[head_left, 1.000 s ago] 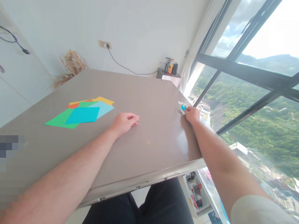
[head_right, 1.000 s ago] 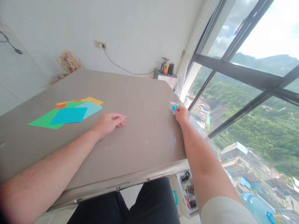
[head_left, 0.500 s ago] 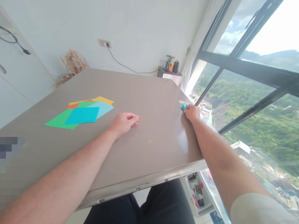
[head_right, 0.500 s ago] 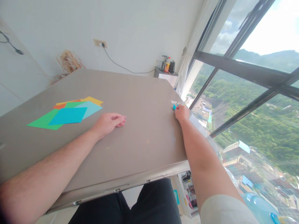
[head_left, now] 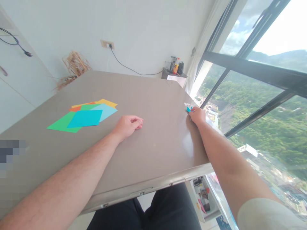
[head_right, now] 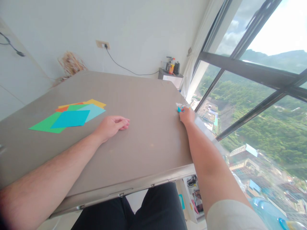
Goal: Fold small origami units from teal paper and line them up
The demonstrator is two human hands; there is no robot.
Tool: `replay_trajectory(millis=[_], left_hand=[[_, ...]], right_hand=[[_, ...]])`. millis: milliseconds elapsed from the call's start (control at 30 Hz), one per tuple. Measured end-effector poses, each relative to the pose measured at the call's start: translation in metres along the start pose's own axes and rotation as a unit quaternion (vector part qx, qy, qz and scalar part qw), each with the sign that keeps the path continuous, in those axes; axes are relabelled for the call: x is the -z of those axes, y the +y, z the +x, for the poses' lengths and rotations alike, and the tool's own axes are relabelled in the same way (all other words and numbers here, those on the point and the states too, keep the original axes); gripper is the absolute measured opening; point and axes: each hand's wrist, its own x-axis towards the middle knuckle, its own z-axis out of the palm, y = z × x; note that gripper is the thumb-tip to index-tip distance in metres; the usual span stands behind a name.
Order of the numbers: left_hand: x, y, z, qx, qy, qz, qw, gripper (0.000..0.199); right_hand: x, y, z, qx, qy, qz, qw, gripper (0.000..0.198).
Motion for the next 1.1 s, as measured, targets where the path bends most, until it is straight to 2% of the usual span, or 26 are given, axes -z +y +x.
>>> replay_trajectory(millis=[133,200,267,300,367,433,500,567,700,900,1000,1100], left_hand=[[0.0,-0.001,0.001,0.002,-0.001,0.007,1.0,0.034],[0.0,-0.002,0.001,0.001,-0.002,0.006,1.0,0.033],[0.0,-0.002,0.001,0.004,-0.002,0.007,1.0,0.032],[0.0,-0.002,0.001,0.005,-0.003,0.01,1.0,0.032],[0.0,-0.002,0.0,0.006,-0.004,0.018,1.0,0.031],[0.0,-0.001,-0.001,0.005,-0.007,0.025,1.0,0.031],[0.001,-0.001,-0.002,0.003,-0.01,0.042,0.999,0.031],[0.002,0.0,-0.002,-0.007,-0.01,0.09,0.996,0.03],[0.004,0.0,-0.003,-0.061,-0.001,0.22,0.974,0.018],[0.001,-0.002,-0.004,-0.072,-0.021,0.211,0.975,0.013],[0.002,-0.001,-0.003,-0.071,-0.027,0.215,0.974,0.012],[0.017,0.005,0.001,-0.069,-0.004,0.253,0.965,0.011]], right_hand=[[0.007,-0.006,-0.004,-0.024,-0.007,0.009,1.0,0.023],[0.013,-0.016,-0.012,-0.04,0.008,0.0,0.999,0.022],[0.017,-0.034,-0.027,-0.027,0.021,-0.003,0.999,0.023],[0.019,-0.045,-0.038,-0.002,0.005,0.003,1.0,0.023],[0.02,-0.072,-0.064,0.081,-0.073,0.041,0.993,0.019],[0.02,-0.1,-0.092,0.17,-0.156,0.088,0.969,0.016],[0.019,-0.123,-0.115,0.203,-0.196,0.137,0.949,0.016],[0.018,-0.137,-0.13,0.209,-0.22,0.176,0.936,0.016],[0.019,-0.142,-0.138,0.195,-0.229,0.208,0.931,0.013],[0.016,-0.141,-0.135,0.202,-0.242,0.192,0.929,0.013],[0.015,-0.156,-0.138,0.204,-0.257,0.202,0.923,0.013],[0.013,-0.182,-0.143,0.216,-0.268,0.215,0.914,0.014]])
